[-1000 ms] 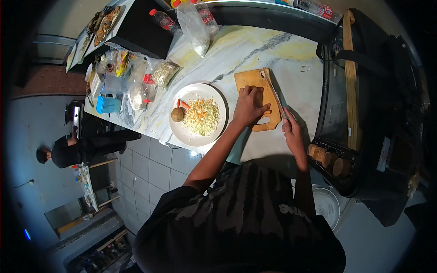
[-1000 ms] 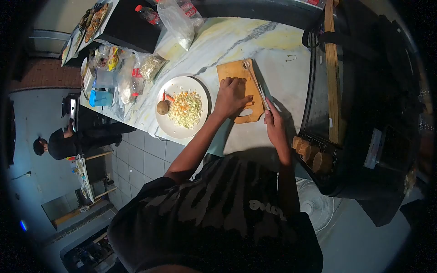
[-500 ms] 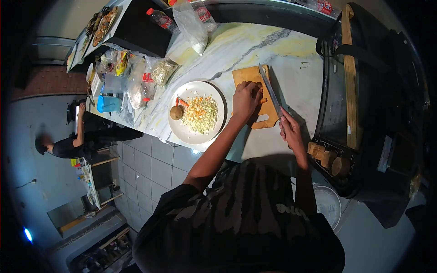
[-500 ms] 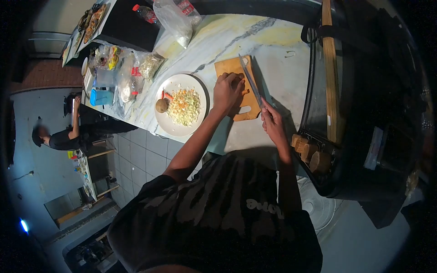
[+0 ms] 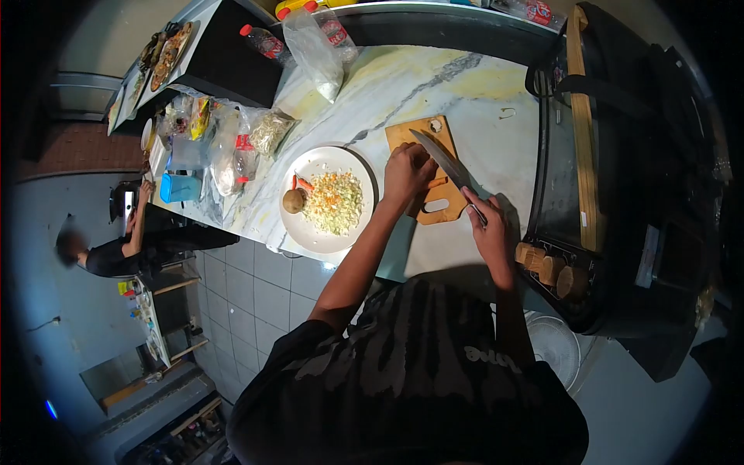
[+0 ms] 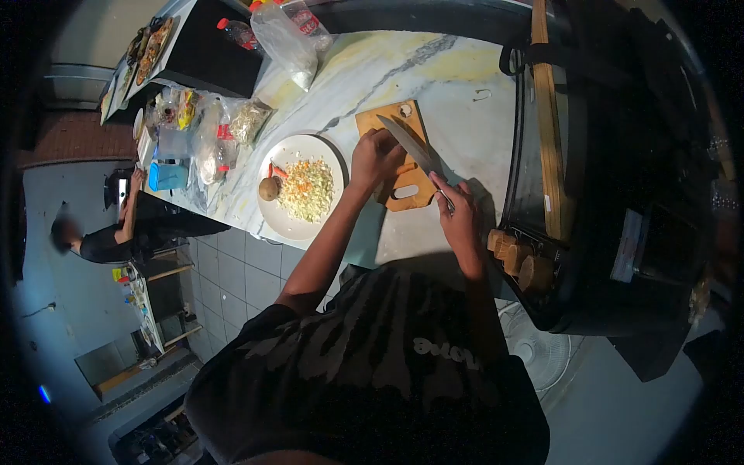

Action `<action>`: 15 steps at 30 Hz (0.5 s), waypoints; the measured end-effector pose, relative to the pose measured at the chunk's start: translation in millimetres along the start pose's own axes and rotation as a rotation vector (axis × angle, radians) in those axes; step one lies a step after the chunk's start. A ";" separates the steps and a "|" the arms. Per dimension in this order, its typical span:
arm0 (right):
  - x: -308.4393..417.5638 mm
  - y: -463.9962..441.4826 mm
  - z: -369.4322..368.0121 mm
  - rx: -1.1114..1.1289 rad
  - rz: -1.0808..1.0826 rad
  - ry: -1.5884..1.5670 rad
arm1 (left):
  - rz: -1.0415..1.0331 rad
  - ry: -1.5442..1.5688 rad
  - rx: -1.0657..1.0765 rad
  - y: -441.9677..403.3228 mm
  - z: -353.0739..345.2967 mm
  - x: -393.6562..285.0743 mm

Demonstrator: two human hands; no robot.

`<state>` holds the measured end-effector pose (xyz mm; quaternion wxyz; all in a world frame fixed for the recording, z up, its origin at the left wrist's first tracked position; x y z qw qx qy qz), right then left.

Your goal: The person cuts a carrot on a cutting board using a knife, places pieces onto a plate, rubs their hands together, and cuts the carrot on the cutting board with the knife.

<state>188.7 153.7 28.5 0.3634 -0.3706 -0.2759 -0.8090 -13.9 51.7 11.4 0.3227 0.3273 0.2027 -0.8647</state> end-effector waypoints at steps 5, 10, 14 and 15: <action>-28.7 -5.7 -19.4 -0.007 -0.058 -0.331 | -0.003 0.033 -0.042 -5.1 -4.4 5.5; -23.0 -4.7 -16.4 0.040 -0.048 -0.383 | 0.061 0.146 -0.057 -4.2 -5.1 7.7; -20.4 -6.9 -19.5 0.045 0.041 -0.273 | 0.119 0.155 -0.076 -4.2 -5.8 4.4; -20.4 -7.1 -19.6 0.045 0.036 -0.270 | 0.149 0.186 -0.094 -4.8 -3.8 1.7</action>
Point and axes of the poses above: each hand's wrist, its own y-axis away from the middle knuckle, its own z-axis out of the back of the hand, x = y × z, the point moved 3 cm from there along -y, towards the middle knuckle, and after that the axes turned 7 degrees about -z, right-handed, at the moved point
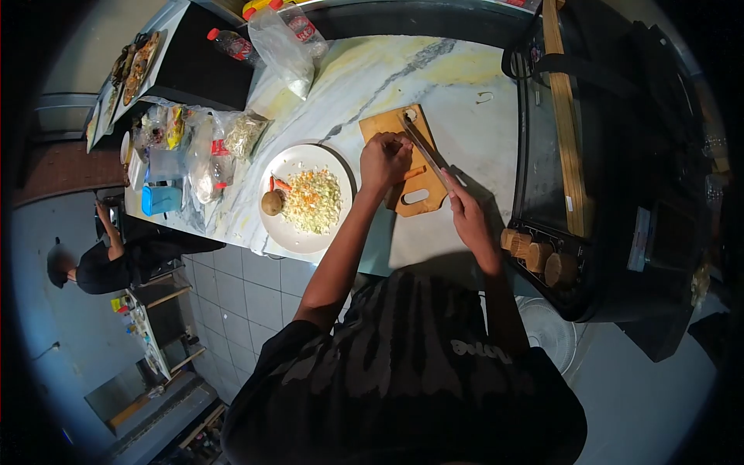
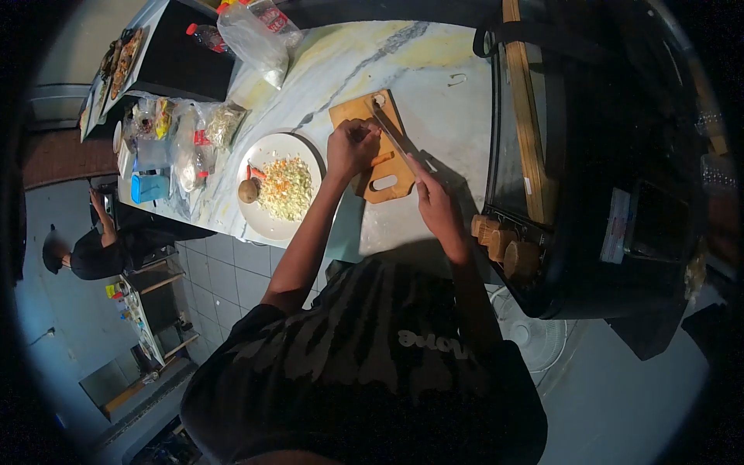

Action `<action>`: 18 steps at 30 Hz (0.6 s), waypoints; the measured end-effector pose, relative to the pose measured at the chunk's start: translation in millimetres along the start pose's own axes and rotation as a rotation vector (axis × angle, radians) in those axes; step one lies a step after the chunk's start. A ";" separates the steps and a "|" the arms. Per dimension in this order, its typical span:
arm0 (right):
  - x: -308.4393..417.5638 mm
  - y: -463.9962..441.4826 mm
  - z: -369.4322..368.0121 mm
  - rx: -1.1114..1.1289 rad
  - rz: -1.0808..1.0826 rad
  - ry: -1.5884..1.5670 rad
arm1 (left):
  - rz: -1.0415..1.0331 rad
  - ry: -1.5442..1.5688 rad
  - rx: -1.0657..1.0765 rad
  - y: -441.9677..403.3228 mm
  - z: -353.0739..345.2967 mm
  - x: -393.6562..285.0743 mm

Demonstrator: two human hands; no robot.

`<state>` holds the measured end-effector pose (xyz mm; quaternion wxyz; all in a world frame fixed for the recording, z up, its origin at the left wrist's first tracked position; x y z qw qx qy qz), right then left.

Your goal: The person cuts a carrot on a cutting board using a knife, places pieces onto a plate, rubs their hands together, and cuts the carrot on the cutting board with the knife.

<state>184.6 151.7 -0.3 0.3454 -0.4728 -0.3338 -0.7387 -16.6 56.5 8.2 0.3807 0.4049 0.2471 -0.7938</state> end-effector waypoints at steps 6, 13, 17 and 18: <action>3.6 -2.2 -1.5 -0.033 -0.006 0.156 | 0.063 -0.055 0.126 -8.2 3.2 -4.0; 26.5 0.1 4.4 -0.022 -0.035 0.243 | 0.151 -0.027 0.171 -14.7 2.2 9.7; 17.1 -2.4 2.2 -0.026 -0.026 0.332 | 0.140 0.036 0.153 -15.1 2.5 9.8; 18.5 -2.9 3.1 -0.025 -0.035 0.336 | 0.157 0.043 0.154 -13.2 2.0 9.6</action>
Point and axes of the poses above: each hand's wrist, its own y-axis away from the middle knuckle, its own z-axis out of the back of the hand, x = y × z, the point moved 3 cm from there along -y, towards the middle knuckle, and after that the axes turned 7 degrees about -z, right-handed, at the moved point
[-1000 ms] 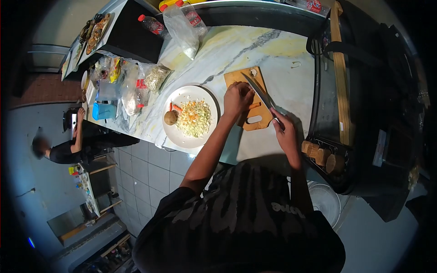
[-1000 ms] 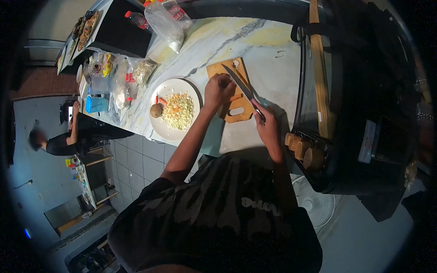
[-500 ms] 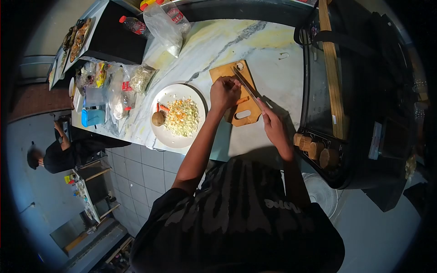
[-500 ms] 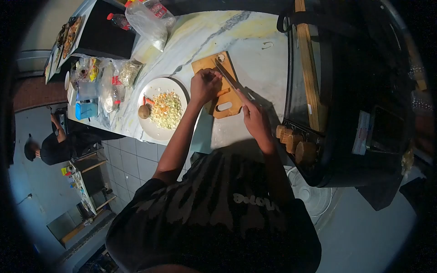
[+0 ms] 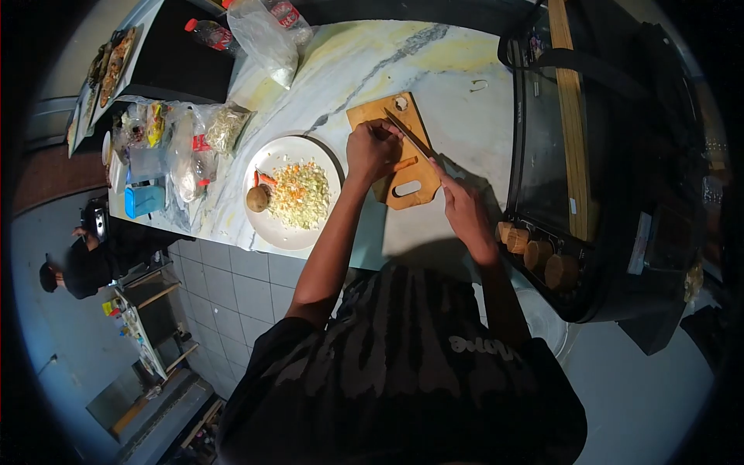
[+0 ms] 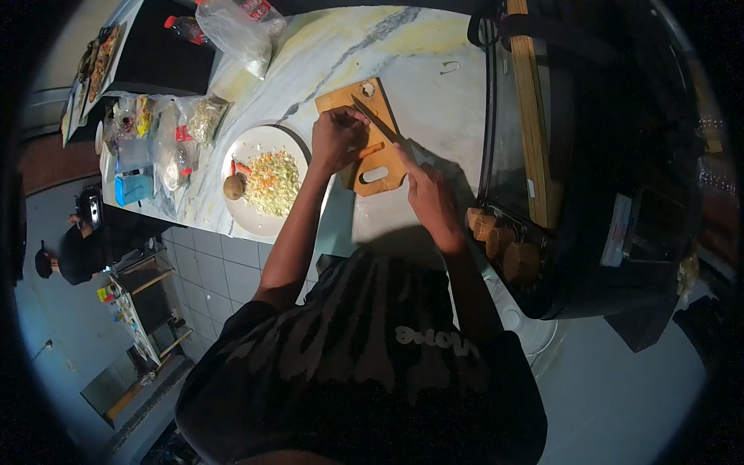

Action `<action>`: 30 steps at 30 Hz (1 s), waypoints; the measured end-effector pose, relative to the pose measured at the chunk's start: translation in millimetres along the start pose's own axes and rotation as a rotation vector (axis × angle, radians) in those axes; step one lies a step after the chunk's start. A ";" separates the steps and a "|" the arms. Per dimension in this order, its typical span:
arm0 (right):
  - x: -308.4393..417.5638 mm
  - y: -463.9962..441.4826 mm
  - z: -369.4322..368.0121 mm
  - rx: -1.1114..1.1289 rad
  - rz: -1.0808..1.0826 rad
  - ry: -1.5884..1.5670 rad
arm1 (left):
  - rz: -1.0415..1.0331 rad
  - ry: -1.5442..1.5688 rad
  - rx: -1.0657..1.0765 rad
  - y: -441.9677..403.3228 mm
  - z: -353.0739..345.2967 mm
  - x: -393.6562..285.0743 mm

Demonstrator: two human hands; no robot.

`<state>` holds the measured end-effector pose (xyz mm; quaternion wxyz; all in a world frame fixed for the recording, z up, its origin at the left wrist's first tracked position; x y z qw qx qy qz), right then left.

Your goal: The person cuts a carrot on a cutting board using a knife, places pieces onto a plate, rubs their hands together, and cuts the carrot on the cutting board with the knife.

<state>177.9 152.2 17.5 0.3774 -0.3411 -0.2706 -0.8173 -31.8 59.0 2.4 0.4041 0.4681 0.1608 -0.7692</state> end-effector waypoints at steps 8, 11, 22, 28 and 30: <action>6.0 -10.1 -0.5 -0.018 0.069 0.130 | -0.044 -0.049 -0.132 8.4 0.3 -3.5; 5.7 -14.8 -4.5 -0.031 0.075 0.075 | -0.117 -0.068 -0.188 13.9 -1.7 -4.0; 3.3 -15.1 3.9 0.046 0.055 -0.017 | 0.018 -0.071 -0.109 6.6 1.1 -2.7; 8.0 -12.5 4.1 0.037 0.056 0.047 | 0.011 -0.078 -0.080 4.3 2.7 -5.4; 8.3 -12.1 3.4 -0.014 0.114 0.054 | 0.021 -0.100 -0.056 4.1 2.9 -5.5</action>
Point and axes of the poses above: each hand's wrist, its own y-axis away from the middle knuckle, its own z-axis out of the back of the hand, x = y × z, the point moved 3 cm from there along -y, towards the middle knuckle, and after that the axes turned 7 degrees about -z, right-handed, at the moved point
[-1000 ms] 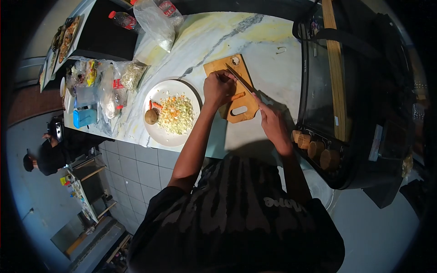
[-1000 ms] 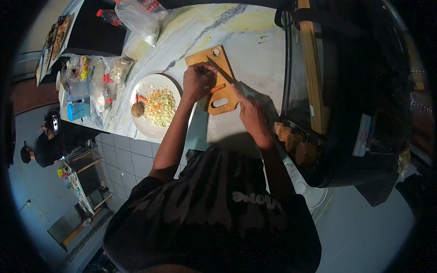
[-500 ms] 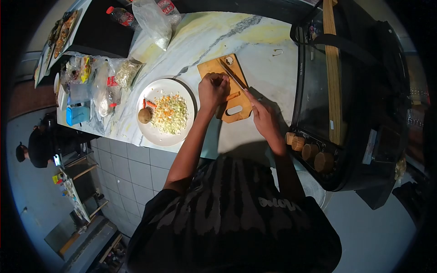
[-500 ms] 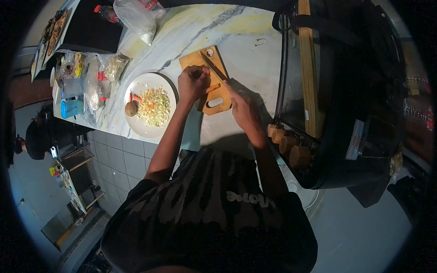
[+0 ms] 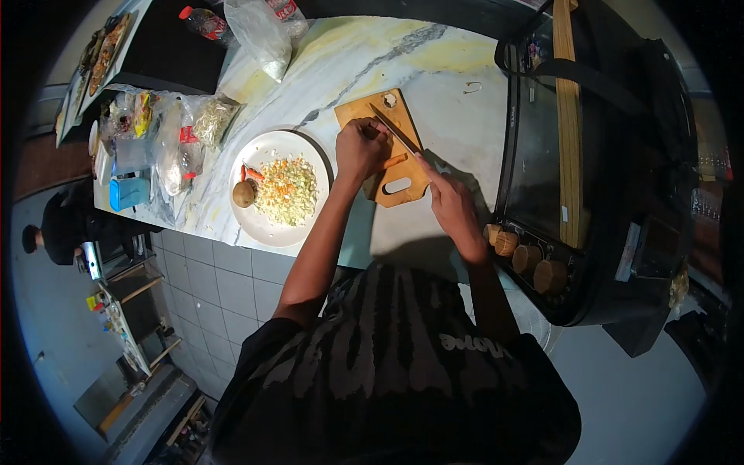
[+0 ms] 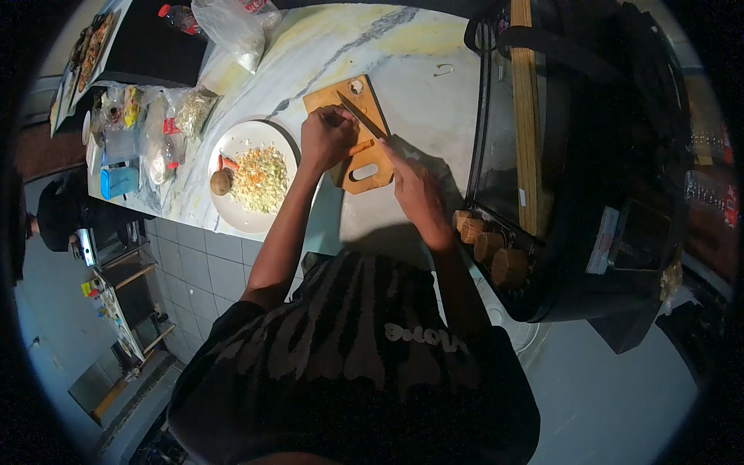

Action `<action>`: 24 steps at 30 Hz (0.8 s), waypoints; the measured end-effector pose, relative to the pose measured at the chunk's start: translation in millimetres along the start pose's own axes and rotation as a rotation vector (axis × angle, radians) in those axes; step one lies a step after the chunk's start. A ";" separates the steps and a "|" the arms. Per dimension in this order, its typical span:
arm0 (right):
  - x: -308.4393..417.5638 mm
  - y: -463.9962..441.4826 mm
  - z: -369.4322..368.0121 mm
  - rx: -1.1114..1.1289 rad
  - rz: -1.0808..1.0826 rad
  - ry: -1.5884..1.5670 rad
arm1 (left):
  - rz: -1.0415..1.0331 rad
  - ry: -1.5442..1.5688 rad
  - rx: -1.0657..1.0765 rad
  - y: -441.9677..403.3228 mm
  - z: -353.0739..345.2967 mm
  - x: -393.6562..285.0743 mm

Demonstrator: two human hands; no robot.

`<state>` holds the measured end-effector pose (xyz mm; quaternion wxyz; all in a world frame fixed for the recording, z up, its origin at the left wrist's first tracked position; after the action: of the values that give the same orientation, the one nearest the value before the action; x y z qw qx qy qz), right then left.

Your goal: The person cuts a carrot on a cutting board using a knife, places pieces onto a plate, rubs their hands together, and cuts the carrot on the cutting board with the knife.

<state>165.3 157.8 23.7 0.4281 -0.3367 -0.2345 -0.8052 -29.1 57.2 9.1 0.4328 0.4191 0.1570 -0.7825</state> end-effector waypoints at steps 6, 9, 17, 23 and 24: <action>-5.0 -5.0 -3.3 0.084 -0.079 0.115 | -0.005 0.087 0.012 -3.1 2.7 1.6; -11.5 -14.0 -11.5 0.075 -0.041 0.157 | -0.031 0.085 0.002 -1.6 7.3 -5.2; -3.3 -13.0 -15.6 0.050 -0.062 0.168 | -0.008 0.102 0.038 -7.8 4.0 6.3; -9.6 -14.9 -12.4 0.008 -0.006 0.020 | -0.032 0.153 0.053 -7.9 5.3 5.5; -10.0 -15.5 -11.8 0.012 -0.004 0.024 | -0.016 0.168 0.059 -7.4 5.6 4.8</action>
<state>152.3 163.4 7.0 0.4315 -0.3238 -0.2349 -0.8086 -39.4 55.4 7.8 0.3992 0.4948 0.1729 -0.7522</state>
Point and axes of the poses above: each hand's wrist, its own y-axis away from the middle knuckle, its own z-axis out of the back of the hand, x = y × z, the point moved 3 cm from there along -y, towards the middle knuckle, and after that the axes turned 7 degrees about -z, right-handed, at the moved point
